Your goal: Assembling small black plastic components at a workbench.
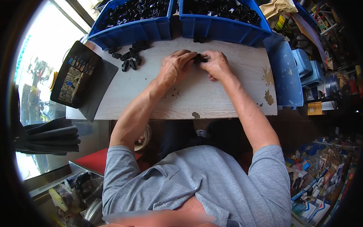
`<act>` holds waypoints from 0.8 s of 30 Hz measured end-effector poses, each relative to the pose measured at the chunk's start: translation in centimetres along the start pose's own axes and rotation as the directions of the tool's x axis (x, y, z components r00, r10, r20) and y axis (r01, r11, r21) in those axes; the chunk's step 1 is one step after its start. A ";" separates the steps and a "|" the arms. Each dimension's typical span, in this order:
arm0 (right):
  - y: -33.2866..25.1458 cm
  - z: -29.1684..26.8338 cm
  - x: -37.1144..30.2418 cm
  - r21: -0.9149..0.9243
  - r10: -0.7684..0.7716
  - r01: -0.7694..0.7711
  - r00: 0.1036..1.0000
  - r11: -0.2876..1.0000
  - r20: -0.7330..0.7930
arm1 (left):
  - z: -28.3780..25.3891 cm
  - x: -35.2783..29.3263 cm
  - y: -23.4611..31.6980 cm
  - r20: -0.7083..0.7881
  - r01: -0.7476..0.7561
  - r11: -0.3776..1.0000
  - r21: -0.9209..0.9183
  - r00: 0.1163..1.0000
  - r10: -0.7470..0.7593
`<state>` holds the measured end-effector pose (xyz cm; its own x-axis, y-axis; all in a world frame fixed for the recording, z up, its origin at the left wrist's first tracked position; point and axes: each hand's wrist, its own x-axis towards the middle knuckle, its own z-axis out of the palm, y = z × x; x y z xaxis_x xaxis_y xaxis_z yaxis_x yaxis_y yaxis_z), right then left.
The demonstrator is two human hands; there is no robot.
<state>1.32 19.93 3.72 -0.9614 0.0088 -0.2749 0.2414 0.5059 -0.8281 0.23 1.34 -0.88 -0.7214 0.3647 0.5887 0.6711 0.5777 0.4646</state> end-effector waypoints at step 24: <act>0.3 -0.4 -0.3 0.051 -0.051 0.049 0.998 0.997 0.033 | 0.2 0.7 0.1 0.069 -0.121 0.983 -0.135 0.989 0.131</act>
<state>1.63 20.42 3.74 -0.9675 -0.0455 -0.2487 0.2005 0.4610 -0.8644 -0.27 1.79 -0.50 -0.6370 0.4866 0.5978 0.7705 0.4256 0.4746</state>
